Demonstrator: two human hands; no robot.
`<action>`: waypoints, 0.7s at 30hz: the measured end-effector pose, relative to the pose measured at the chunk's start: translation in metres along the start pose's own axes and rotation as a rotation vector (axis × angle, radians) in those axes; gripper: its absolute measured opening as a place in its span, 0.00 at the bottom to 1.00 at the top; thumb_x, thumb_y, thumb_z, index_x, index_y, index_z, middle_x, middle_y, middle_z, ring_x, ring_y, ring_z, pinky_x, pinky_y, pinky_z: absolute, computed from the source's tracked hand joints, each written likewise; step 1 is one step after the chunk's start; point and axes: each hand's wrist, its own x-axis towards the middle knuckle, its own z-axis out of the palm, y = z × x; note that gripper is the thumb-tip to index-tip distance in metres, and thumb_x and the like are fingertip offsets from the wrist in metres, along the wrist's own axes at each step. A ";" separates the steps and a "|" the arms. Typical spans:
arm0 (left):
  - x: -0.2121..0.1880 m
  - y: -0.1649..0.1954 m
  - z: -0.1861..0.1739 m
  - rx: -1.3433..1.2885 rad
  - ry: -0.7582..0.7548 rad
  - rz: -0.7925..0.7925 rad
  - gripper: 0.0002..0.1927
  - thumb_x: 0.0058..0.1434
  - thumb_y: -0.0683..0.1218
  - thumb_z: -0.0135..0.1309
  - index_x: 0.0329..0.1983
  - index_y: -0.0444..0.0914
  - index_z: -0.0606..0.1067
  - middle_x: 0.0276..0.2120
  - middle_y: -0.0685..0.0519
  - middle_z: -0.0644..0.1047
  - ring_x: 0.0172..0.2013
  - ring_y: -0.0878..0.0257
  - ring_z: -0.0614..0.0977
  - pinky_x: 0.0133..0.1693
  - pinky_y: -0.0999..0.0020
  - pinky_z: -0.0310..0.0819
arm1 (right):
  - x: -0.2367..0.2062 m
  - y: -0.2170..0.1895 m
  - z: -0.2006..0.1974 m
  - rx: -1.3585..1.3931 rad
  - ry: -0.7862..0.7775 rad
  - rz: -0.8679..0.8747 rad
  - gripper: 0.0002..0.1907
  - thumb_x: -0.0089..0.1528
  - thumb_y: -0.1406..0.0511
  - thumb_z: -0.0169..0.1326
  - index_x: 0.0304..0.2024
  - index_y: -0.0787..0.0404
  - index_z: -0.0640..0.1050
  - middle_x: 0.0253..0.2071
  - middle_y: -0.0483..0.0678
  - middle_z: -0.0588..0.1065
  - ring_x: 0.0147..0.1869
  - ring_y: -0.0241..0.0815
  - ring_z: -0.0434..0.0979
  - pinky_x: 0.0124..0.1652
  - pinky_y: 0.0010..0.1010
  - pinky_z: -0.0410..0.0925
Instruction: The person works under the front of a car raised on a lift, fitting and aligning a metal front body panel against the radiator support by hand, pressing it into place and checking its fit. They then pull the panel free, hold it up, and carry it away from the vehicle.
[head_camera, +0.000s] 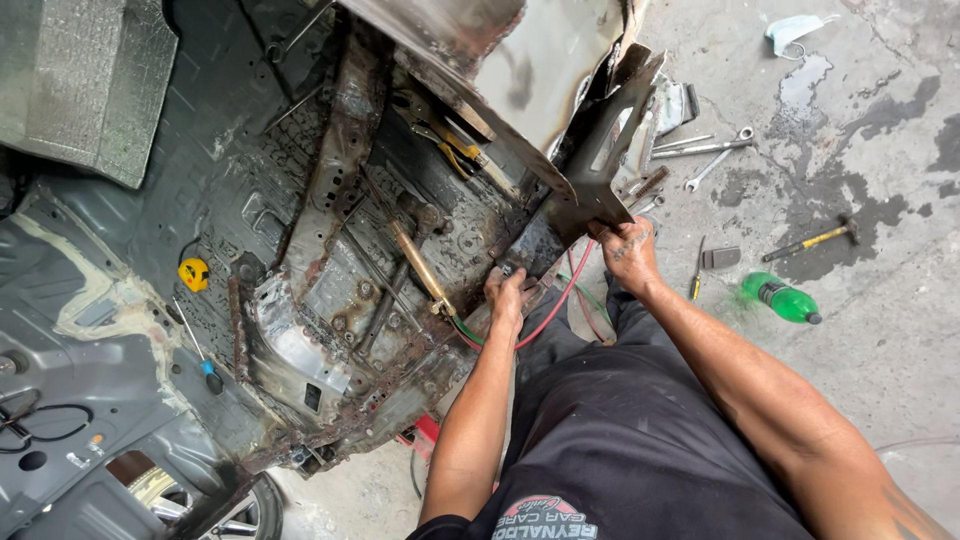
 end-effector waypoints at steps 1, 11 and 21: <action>0.000 0.001 -0.001 0.010 -0.003 0.015 0.13 0.63 0.37 0.55 0.50 0.30 0.72 0.42 0.44 0.78 0.36 0.50 0.84 0.37 0.54 0.85 | 0.001 -0.002 0.002 -0.027 0.003 -0.009 0.07 0.65 0.68 0.55 0.42 0.66 0.81 0.26 0.54 0.78 0.28 0.41 0.72 0.33 0.33 0.67; 0.000 0.010 -0.004 0.186 -0.025 0.048 0.16 0.65 0.38 0.55 0.54 0.27 0.71 0.42 0.42 0.78 0.33 0.50 0.82 0.36 0.55 0.85 | 0.027 -0.004 0.028 -0.051 0.042 -0.195 0.22 0.57 0.74 0.50 0.55 0.65 0.77 0.42 0.65 0.78 0.44 0.65 0.79 0.45 0.44 0.73; -0.009 0.012 0.037 0.714 0.014 -0.006 0.49 0.54 0.34 0.59 0.76 0.44 0.51 0.53 0.44 0.73 0.37 0.56 0.81 0.34 0.57 0.82 | 0.018 0.009 0.015 0.048 0.082 -0.243 0.33 0.51 0.76 0.49 0.61 0.63 0.74 0.50 0.61 0.79 0.54 0.62 0.79 0.52 0.48 0.73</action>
